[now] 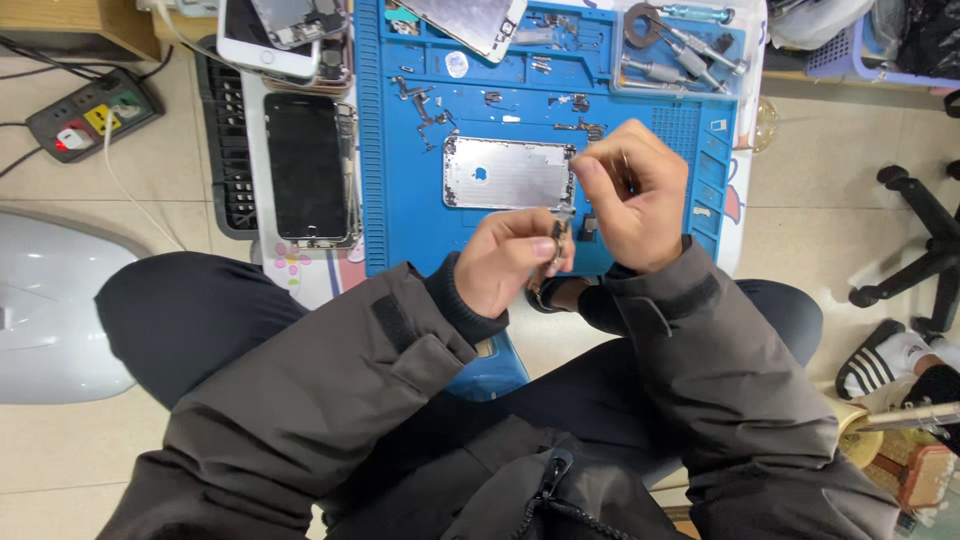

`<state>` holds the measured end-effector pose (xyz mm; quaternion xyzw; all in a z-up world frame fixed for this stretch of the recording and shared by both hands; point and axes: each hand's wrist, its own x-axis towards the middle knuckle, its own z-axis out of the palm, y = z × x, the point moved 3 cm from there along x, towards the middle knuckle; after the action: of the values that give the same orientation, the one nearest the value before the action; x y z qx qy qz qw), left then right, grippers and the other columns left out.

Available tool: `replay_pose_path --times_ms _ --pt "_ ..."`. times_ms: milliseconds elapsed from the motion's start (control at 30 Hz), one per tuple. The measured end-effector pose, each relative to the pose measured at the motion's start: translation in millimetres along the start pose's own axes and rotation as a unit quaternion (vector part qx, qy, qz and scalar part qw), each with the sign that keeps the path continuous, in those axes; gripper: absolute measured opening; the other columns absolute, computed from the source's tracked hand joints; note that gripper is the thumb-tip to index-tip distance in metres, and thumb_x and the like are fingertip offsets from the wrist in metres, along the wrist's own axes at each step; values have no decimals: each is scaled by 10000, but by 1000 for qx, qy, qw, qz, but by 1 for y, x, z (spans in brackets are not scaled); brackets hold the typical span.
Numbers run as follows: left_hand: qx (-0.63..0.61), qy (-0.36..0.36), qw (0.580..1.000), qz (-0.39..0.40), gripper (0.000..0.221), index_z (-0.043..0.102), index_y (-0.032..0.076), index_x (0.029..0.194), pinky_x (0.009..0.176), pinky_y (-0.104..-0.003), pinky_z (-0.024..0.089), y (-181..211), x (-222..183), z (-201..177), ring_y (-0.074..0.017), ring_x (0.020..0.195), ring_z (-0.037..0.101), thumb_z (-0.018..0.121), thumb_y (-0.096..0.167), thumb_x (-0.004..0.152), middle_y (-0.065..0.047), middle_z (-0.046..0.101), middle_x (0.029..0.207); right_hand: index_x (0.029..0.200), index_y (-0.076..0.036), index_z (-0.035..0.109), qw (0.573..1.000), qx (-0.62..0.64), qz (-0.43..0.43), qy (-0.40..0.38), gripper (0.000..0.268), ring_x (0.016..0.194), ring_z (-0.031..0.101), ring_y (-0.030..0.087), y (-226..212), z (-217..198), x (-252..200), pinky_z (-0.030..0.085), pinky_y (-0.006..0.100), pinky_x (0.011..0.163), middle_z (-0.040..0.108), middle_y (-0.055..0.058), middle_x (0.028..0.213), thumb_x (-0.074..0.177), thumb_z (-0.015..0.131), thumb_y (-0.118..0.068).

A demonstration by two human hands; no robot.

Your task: The person uses tweezers to manipulate a small ribbon cable and connector on a smartphone logic board. They then place the board into the phone chassis and connect a flex cable to the top edge of the chassis.

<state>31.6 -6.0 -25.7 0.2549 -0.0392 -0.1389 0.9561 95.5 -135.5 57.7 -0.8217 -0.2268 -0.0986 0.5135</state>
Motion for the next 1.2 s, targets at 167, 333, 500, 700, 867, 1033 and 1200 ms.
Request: replay_pose_path --times_ms 167,333,500,700,867,1033,1200 --pt "58 -138 985 -81 162 694 105 873 758 -333 534 32 -3 17 -173 756 603 668 242 955 -35 653 811 974 -105 762 992 -112 -48 -43 131 775 500 230 13 39 47 421 421 708 564 44 843 1102 736 -99" --pt "56 -129 988 -61 146 711 101 877 784 -296 540 27 4 11 -168 811 663 701 234 936 -49 685 848 925 -164 852 961 -247 -110 -63 78 687 535 184 49 92 90 355 358 525 580 -20 811 966 913 -139" --pt "66 -77 993 -64 167 760 78 926 804 -276 569 25 9 4 -142 828 695 693 231 934 -39 739 886 897 -208 855 939 -311 -102 -107 58 642 576 203 78 125 115 368 376 435 602 -56 809 921 858 -155" --pt "62 -68 994 -54 171 764 76 934 814 -269 524 32 10 7 -128 852 651 682 225 949 -14 721 903 930 -224 854 926 -328 -106 -153 55 691 599 222 83 130 123 435 395 456 648 -43 845 982 856 -206" --pt "61 -56 995 -65 181 769 77 954 762 -270 534 30 10 5 -137 805 644 678 234 959 -26 717 863 841 -193 689 937 -303 -98 -143 279 662 558 239 94 128 121 432 421 500 619 -22 806 1040 882 -228" --pt "45 -44 996 -63 195 776 66 977 687 -260 538 27 13 -11 -138 747 648 699 244 961 -55 736 862 1209 -173 793 933 -300 -111 -161 166 784 665 259 72 124 123 463 426 481 699 -26 919 1048 794 -212" --pt "13 -28 999 -38 148 774 41 1012 806 -321 582 29 18 -19 -190 834 703 717 174 982 -83 743 918 1258 -171 648 958 -250 -53 -131 182 713 576 270 52 92 104 352 474 533 688 -35 894 1136 626 -305"
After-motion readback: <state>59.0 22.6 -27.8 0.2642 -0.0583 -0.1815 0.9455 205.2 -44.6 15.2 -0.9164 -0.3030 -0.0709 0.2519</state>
